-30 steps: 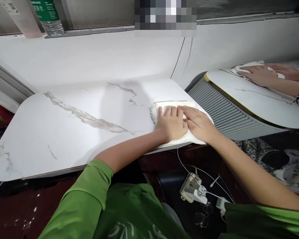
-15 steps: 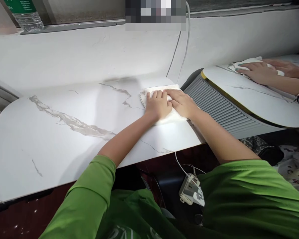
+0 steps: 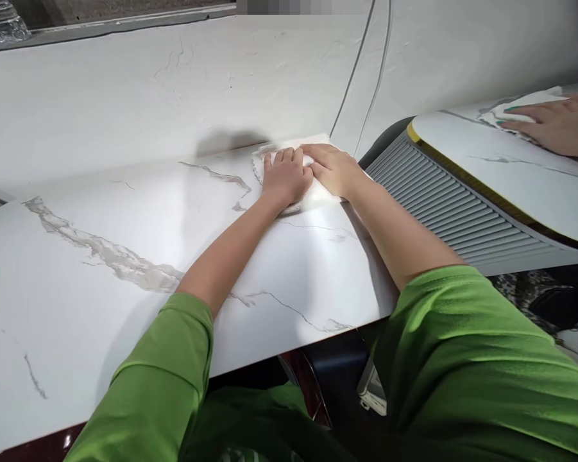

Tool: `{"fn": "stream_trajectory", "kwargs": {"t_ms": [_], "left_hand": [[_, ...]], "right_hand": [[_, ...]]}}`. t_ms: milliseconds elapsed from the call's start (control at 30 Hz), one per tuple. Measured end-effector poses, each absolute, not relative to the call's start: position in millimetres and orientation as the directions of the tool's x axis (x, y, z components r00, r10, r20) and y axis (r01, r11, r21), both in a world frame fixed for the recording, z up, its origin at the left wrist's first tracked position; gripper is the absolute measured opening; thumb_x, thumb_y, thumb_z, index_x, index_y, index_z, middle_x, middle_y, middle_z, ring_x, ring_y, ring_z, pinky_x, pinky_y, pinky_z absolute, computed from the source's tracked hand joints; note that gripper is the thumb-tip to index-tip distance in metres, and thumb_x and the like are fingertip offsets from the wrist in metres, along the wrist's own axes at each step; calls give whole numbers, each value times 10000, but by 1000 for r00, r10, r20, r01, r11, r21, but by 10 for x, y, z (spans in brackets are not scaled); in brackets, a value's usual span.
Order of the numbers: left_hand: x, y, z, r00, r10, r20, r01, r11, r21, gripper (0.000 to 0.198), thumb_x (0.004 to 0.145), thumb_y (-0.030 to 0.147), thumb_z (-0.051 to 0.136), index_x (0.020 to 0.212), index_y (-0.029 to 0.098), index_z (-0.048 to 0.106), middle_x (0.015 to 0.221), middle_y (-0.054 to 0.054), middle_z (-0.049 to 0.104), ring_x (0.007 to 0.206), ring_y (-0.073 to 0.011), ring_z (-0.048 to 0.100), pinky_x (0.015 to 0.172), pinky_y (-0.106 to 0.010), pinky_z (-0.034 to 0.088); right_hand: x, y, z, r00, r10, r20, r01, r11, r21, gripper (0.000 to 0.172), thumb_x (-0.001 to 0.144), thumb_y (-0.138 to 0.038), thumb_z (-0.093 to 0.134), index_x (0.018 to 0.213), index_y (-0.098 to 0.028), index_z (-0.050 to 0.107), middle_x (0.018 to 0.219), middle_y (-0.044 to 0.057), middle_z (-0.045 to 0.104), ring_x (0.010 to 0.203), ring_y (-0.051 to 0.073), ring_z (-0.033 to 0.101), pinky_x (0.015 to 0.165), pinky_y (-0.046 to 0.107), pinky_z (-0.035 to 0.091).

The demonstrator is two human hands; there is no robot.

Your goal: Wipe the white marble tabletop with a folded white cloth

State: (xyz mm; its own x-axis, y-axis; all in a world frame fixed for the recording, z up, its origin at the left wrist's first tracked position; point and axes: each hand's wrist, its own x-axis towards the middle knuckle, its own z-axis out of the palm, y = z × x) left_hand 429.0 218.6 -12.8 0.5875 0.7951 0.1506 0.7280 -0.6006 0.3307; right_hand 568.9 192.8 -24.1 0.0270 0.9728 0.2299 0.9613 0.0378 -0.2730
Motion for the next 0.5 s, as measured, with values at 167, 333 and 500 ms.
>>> {"fn": "stream_trajectory", "kwargs": {"t_ms": [167, 333, 500], "left_hand": [[4341, 2458, -170, 579, 802, 149, 730, -591, 343, 459, 970, 178, 308, 1409, 211, 437, 1504, -65, 459, 1467, -251, 316, 1242, -488, 130], [4353, 2525, -195, 576, 804, 149, 728, -587, 354, 436, 977, 190, 312, 1386, 213, 460, 1501, -64, 456, 1475, -234, 297, 1244, -481, 112], [4225, 2341, -142, 568, 810, 142, 739, -579, 345, 453, 977, 194, 292, 1403, 200, 448, 1531, -62, 431, 1486, -224, 278, 1252, -480, 108]], "right_hand": [[5665, 2149, -224, 15, 968, 251, 955, 60, -291, 462, 921, -215, 374, 1357, -199, 528, 1449, 77, 540, 1352, 321, 453, 1090, 549, 392], [5654, 2169, -215, 46, 968, 246, 968, 17, -250, 442, 943, -221, 363, 1349, -269, 531, 1447, 21, 537, 1369, 316, 445, 1103, 537, 397], [5579, 2034, -217, 19, 971, 239, 977, 33, -210, 452, 973, -238, 330, 1392, -199, 494, 1495, 60, 493, 1398, 293, 412, 1140, 502, 354]]}}
